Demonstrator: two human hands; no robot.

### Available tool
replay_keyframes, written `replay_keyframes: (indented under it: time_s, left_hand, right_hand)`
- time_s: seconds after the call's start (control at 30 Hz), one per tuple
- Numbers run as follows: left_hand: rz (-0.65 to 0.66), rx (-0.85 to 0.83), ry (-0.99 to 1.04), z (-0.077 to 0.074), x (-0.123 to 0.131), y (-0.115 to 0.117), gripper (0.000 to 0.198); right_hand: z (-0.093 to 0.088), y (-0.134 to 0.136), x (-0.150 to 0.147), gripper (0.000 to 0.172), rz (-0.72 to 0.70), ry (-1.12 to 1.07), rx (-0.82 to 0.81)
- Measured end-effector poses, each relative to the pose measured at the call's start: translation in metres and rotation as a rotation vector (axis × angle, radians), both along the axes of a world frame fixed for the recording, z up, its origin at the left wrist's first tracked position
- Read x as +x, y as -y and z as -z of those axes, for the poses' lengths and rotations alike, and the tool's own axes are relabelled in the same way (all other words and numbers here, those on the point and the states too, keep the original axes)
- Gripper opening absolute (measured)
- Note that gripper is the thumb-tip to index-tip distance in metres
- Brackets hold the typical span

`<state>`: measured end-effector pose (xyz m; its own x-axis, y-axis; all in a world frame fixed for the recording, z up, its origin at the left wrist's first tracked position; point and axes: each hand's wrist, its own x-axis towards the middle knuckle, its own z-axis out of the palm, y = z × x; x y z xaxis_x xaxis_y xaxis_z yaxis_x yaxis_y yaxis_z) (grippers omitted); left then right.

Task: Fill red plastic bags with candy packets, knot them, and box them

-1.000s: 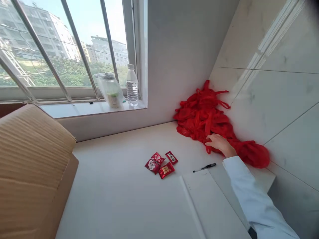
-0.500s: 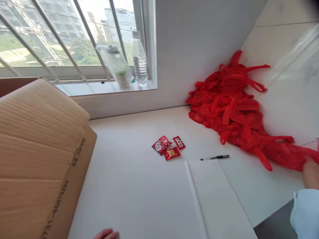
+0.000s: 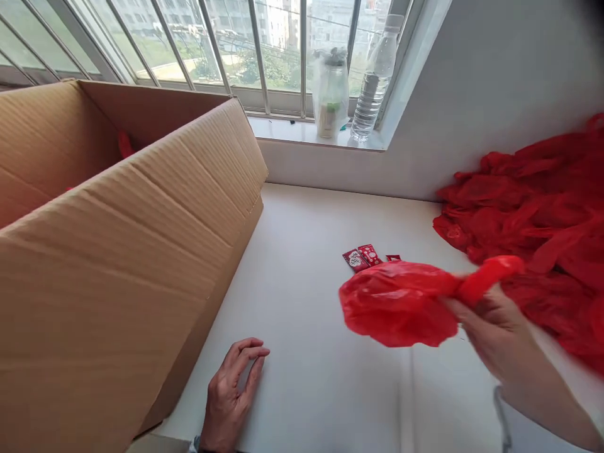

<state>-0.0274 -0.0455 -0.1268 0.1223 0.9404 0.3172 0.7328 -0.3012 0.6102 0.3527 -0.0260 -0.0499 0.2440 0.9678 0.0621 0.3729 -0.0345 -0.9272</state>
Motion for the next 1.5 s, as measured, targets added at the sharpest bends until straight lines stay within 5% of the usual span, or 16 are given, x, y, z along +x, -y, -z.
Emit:
replay_keyframes:
  time_s: [0.17, 0.27, 0.4, 0.57, 0.77, 0.9, 1.0, 1.17, 1.33, 1.43, 1.5]
  left_hand:
    - [-0.042, 0.011, 0.066, -0.022, 0.004, 0.007, 0.019]
    - [0.044, 0.037, 0.073, -0.040, 0.017, 0.009, 0.021]
    - [0.252, 0.153, 0.060, -0.056, 0.052, 0.000, 0.035]
    - [0.303, 0.028, 0.196, -0.048, 0.087, -0.023, 0.036]
    - [0.074, -0.206, 0.450, -0.039, 0.067, -0.038, 0.020]
    - [0.026, -0.346, 0.593, -0.040, 0.059, -0.034, 0.026]
    - [0.018, -0.407, 0.624, -0.034, 0.057, -0.032, 0.026]
    - [0.020, -0.419, 0.530, -0.029, 0.042, -0.034, 0.024]
    - [0.090, -0.304, 0.363, -0.065, 0.034, -0.025, 0.030]
    - [0.200, -0.140, 0.199, -0.082, 0.047, -0.018, 0.032]
    - [0.271, -0.088, 0.062, -0.081, 0.059, -0.018, 0.042]
  right_hand:
    - [0.037, -0.025, -0.068, 0.041, -0.429, -0.145, -0.147]
    - [0.049, -0.018, -0.073, 0.056, -0.357, -0.170, -0.171]
    - [0.046, -0.004, -0.067, 0.053, -0.247, -0.283, -0.266]
    - [0.033, 0.001, -0.085, 0.048, -0.377, -0.440, -0.273]
    - [0.016, -0.012, -0.107, 0.040, -0.304, -0.488, -0.169]
    - [0.016, -0.016, -0.115, 0.053, -0.505, -0.323, -0.172]
    - [0.020, -0.016, -0.120, 0.024, -0.492, -0.372, -0.194]
    - [0.027, -0.013, -0.117, 0.019, -0.365, -0.482, -0.249]
    - [0.030, -0.003, -0.118, 0.018, -0.367, -0.396, -0.282]
    - [0.020, 0.001, -0.121, 0.048, -0.437, -0.185, -0.230]
    - [0.010, 0.001, -0.123, 0.063, -0.573, 0.057, -0.135]
